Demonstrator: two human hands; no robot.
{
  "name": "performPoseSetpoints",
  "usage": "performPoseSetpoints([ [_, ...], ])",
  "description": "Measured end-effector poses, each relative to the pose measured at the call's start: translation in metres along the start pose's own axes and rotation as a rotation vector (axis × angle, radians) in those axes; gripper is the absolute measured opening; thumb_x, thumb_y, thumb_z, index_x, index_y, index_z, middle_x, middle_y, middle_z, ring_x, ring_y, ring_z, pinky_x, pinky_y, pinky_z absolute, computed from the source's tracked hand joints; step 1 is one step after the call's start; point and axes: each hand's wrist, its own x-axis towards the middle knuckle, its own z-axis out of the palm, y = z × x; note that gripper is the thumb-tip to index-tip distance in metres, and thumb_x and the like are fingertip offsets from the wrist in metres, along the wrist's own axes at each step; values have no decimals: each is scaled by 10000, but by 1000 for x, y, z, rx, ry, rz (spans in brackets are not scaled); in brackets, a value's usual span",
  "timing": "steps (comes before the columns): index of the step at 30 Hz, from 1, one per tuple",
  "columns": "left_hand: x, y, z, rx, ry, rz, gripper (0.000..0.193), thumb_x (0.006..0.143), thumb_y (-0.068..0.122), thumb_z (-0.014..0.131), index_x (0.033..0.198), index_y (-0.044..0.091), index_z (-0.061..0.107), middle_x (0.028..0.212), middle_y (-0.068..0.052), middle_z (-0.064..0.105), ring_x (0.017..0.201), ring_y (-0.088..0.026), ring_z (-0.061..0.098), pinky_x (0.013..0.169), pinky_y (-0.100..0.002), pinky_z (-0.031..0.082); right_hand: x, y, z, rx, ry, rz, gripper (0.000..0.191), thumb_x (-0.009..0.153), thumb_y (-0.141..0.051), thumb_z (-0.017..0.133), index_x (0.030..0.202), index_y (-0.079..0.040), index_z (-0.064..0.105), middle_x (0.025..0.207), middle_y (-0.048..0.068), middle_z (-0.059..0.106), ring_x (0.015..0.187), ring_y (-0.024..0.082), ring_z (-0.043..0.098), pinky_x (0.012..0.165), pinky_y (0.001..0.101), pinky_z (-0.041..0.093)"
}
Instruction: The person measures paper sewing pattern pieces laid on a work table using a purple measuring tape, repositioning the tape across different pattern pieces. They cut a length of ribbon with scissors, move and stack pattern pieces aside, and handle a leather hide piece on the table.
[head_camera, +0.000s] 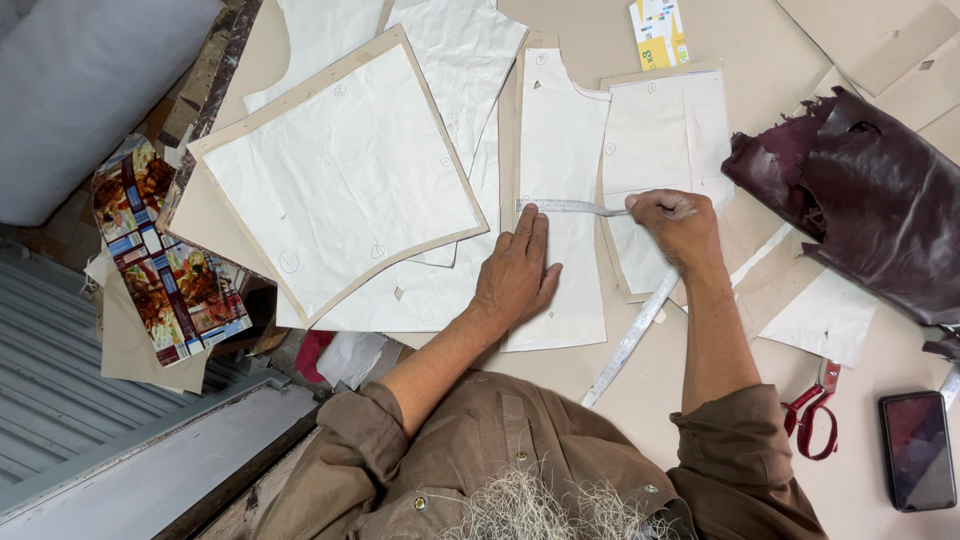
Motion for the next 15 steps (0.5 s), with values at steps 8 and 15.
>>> performPoseSetpoints([
  [8,-17,-11,7,-91,255,165,514,928,165,699,1374,-39,546,1445,-185,509,997,-294,585,815,-359,581,1,15,5,124,76,-64,177,848,-89,839,996,-20,772,828,53,725,658,95,577,599,231,473],
  [15,-21,-8,10,-132,275,180,486,872,78,678,1332,-22,556,1408,-159,518,962,-303,544,890,-386,508,1,29,13,85,199,-203,162,865,-80,842,983,2,768,816,-4,710,692,23,577,619,177,470],
])
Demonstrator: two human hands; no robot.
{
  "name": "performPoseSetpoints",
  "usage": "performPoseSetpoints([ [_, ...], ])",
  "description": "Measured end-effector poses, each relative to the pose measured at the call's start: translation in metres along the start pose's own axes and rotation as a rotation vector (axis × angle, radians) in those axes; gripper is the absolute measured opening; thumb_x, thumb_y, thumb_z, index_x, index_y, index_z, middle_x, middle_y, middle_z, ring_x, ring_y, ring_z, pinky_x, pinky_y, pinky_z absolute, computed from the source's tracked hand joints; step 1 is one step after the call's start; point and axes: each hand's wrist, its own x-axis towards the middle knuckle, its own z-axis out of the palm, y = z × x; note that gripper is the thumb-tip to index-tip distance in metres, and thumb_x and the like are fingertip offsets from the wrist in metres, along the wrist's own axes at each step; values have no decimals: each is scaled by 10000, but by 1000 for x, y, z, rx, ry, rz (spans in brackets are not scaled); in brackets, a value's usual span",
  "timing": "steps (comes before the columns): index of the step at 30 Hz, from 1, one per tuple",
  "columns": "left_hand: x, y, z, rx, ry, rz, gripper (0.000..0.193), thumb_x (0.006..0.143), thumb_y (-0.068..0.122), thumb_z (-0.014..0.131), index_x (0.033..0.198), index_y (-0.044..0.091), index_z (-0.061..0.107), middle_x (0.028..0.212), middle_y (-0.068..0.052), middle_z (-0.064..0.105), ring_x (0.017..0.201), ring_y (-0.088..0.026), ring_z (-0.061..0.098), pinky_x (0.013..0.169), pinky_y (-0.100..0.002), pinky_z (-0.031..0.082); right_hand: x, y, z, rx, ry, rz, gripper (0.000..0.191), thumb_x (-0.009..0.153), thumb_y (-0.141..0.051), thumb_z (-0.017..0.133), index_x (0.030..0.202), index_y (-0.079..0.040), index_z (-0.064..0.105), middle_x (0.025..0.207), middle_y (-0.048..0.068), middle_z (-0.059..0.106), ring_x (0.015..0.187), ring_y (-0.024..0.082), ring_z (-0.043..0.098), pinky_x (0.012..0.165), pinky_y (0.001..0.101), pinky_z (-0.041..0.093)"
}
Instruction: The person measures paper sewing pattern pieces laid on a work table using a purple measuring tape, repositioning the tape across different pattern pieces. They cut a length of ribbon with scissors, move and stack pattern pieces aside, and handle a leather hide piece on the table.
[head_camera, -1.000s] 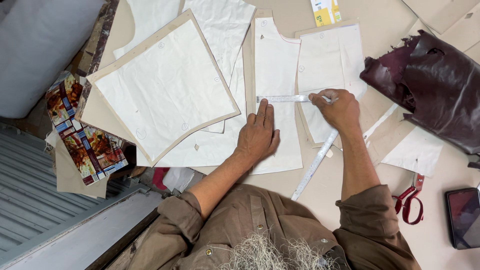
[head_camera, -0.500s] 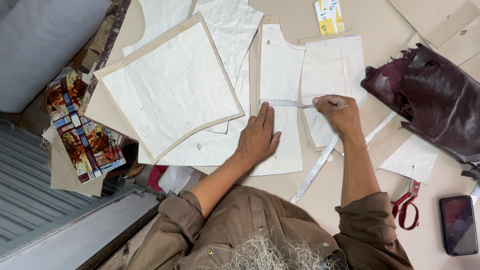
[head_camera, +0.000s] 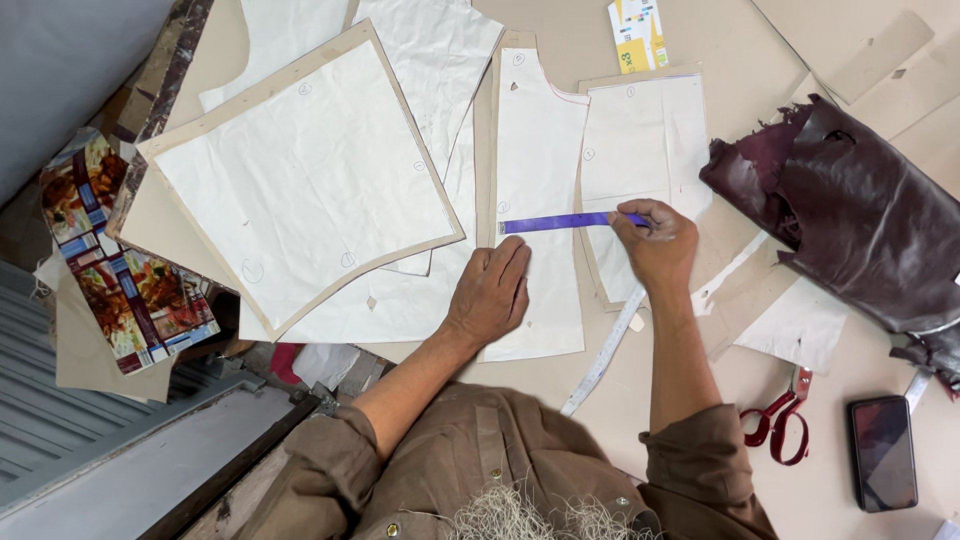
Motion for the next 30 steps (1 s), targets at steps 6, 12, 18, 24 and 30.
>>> performPoseSetpoints([
  [6,8,1,1,17,-8,-37,659,809,80,658,1428,-74,494,1529,-196,467,915,-291,525,879,-373,509,-4,0,3,-46,59,46,159,866,-89,844,977,-1,770,748,-18,660,649,28,530,582,180,432],
  [12,9,1,8,59,-12,-81,682,801,93,651,1443,-74,487,1553,-189,444,916,-282,524,863,-353,522,-4,6,4,-22,63,-54,155,886,-75,837,1004,2,775,761,-11,661,662,24,531,585,179,420],
  [18,11,0,10,60,-2,-93,700,803,98,641,1463,-63,469,1584,-167,422,942,-273,536,872,-338,535,-8,10,6,-58,94,-103,119,890,-51,829,972,13,770,804,23,695,669,31,564,583,190,439],
  [24,8,0,12,73,-26,-119,744,803,97,646,1503,-35,430,1618,-167,382,915,-256,532,859,-346,532,-8,7,8,-168,102,-155,111,901,-47,837,979,9,782,847,55,724,672,50,593,605,198,457],
  [30,8,-2,14,75,-30,-126,763,796,94,645,1510,-51,417,1619,-180,374,893,-253,522,839,-342,531,-8,8,10,-125,86,-208,121,905,-35,840,999,9,776,900,75,740,715,76,636,642,206,501],
])
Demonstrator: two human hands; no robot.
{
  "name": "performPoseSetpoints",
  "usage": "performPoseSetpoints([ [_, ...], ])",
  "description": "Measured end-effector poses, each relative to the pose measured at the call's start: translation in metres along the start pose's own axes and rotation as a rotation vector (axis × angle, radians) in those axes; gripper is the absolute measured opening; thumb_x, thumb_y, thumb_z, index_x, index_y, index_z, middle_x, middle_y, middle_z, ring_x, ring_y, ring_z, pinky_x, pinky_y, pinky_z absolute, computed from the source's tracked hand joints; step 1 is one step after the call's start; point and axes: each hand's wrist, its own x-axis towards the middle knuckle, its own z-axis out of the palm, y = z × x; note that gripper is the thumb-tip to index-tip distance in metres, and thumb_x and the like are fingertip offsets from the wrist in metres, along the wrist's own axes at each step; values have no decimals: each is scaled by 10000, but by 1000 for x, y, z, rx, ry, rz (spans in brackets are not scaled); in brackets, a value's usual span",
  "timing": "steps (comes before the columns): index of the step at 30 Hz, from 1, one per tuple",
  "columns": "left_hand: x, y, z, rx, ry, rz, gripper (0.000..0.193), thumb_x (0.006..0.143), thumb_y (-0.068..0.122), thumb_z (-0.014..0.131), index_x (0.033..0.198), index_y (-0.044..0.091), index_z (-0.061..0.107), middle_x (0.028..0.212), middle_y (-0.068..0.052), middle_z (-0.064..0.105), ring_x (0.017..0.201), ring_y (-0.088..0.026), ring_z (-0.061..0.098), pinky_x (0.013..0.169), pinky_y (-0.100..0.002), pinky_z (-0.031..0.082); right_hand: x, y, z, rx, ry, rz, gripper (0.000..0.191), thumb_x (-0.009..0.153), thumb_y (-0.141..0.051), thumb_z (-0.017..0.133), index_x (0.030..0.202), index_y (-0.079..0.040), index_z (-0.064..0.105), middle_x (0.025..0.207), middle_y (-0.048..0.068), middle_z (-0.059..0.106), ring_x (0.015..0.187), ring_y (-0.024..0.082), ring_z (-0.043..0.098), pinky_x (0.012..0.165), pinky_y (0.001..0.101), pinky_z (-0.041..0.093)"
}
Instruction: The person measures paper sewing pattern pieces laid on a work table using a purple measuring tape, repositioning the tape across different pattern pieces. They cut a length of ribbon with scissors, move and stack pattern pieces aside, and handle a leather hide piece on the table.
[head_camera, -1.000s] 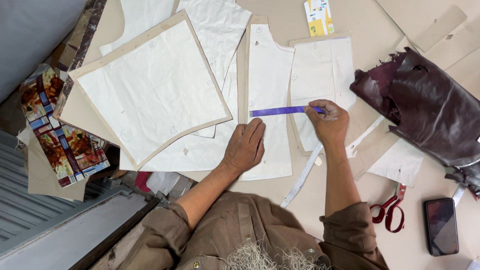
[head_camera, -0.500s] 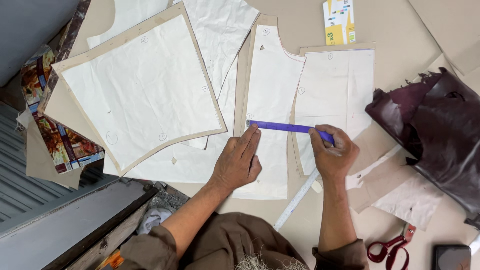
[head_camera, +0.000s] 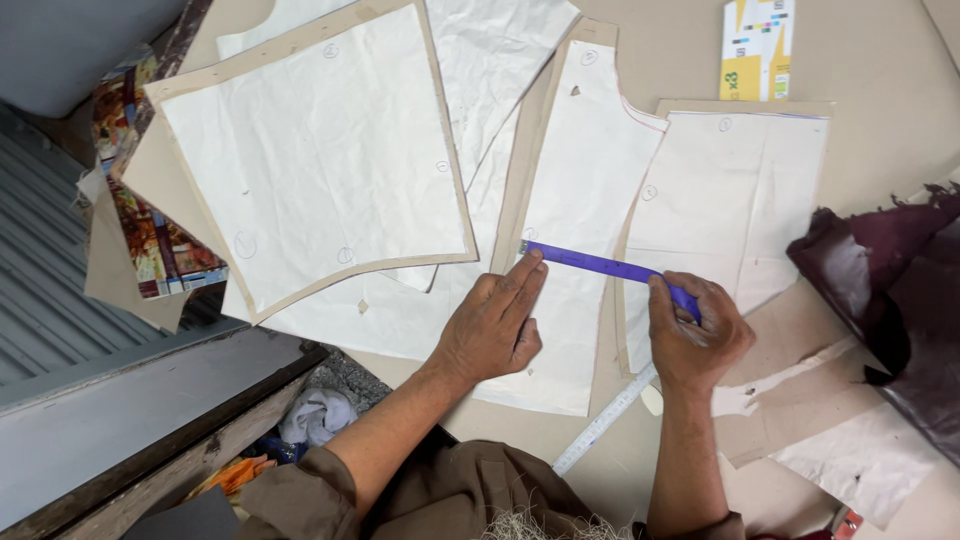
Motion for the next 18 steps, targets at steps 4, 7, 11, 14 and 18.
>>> performPoseSetpoints([
  [4,1,1,-1,-3,11,2,742,801,102,644,1496,-46,431,1611,-170,390,905,-254,525,846,-336,531,0,1,0,-10,11,-12,119,889,-25,839,987,5,778,899,82,750,731,88,671,655,217,530],
  [7,1,1,-1,-11,11,7,727,807,103,639,1490,-46,439,1605,-168,402,913,-252,526,848,-329,532,1,0,-1,-25,15,-57,114,882,-28,840,965,7,771,900,88,752,734,98,683,666,227,540],
  [11,1,1,1,-9,-20,-13,728,794,101,639,1477,-59,445,1589,-182,410,899,-248,523,813,-310,535,3,-2,-2,-62,16,-56,101,878,-30,835,955,-1,775,884,82,755,709,101,682,643,232,529],
  [14,1,1,1,-6,-13,-6,732,796,97,641,1484,-56,443,1599,-170,398,902,-243,520,826,-317,539,3,-5,-2,-67,8,-48,96,879,-38,834,948,-11,773,872,72,756,700,91,682,636,227,527],
  [18,0,1,0,-6,-1,1,741,788,100,646,1484,-56,445,1609,-173,385,897,-249,520,824,-321,538,2,-8,-1,-70,26,-68,104,882,-38,838,961,-12,776,871,71,753,704,87,672,655,229,527],
])
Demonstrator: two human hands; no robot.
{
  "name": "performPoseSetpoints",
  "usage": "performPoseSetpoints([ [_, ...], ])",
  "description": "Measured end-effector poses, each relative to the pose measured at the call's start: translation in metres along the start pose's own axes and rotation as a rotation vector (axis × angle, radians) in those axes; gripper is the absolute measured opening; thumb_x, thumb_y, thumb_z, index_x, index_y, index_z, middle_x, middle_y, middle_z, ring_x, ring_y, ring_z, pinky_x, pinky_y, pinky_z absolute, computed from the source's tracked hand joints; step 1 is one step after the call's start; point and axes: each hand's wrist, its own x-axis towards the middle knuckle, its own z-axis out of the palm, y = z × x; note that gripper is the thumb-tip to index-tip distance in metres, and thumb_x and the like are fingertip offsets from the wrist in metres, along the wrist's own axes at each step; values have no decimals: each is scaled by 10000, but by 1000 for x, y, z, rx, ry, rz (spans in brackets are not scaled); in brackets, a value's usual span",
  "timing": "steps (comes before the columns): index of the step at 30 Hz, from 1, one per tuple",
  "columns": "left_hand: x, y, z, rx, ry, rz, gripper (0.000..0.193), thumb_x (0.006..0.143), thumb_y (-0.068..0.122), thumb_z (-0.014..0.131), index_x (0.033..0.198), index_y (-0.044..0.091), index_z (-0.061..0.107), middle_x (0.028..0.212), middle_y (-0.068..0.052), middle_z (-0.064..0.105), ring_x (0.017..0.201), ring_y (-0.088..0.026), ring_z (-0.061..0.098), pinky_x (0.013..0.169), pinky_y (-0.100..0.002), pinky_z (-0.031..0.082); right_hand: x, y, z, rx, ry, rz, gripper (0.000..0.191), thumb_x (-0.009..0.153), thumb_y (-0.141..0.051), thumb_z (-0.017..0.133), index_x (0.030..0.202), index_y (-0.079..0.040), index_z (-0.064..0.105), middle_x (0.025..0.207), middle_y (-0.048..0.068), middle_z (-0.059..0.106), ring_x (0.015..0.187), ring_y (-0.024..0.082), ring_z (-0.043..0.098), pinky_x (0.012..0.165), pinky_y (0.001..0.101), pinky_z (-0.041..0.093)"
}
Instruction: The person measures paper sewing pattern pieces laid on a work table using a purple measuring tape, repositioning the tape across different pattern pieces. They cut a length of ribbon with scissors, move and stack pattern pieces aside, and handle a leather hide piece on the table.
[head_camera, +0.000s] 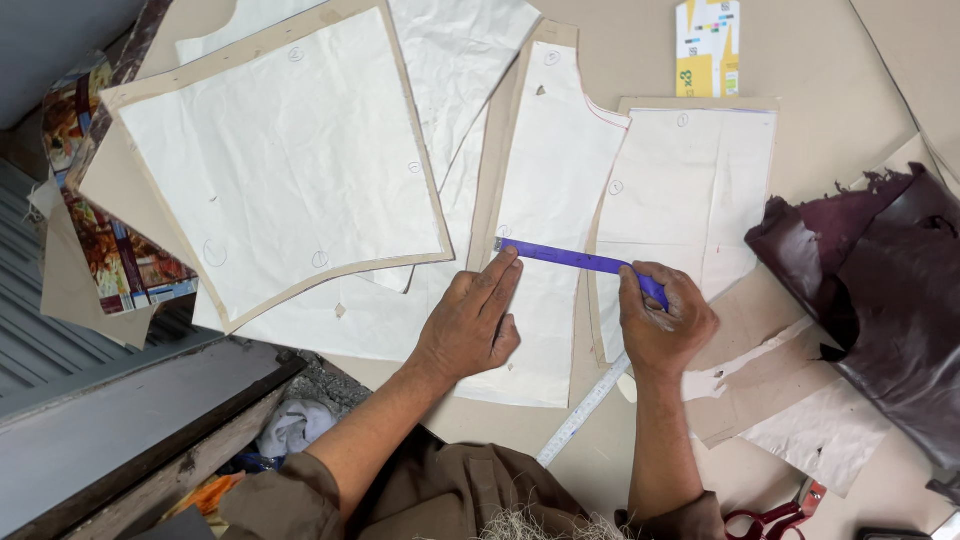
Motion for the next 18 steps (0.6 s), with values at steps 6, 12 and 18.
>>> performPoseSetpoints([
  [6,-4,-4,3,-29,12,15,735,773,87,660,1456,-103,461,1577,-214,399,878,-275,524,831,-357,532,-5,10,3,-32,16,3,104,882,-37,839,959,-5,776,851,72,746,688,97,661,645,234,515],
  [12,-9,-11,9,-181,150,41,695,761,82,662,1400,-139,501,1492,-245,501,1010,-333,554,970,-425,489,-13,26,8,48,15,-94,142,991,-69,841,1024,37,753,1004,86,750,884,112,696,856,253,577],
  [18,-13,-14,-13,-240,59,63,514,829,19,613,1328,-97,598,1483,-240,521,1019,-277,585,956,-385,500,-11,-10,2,48,-24,177,145,922,-34,827,1028,39,760,877,42,685,798,79,586,713,209,468],
])
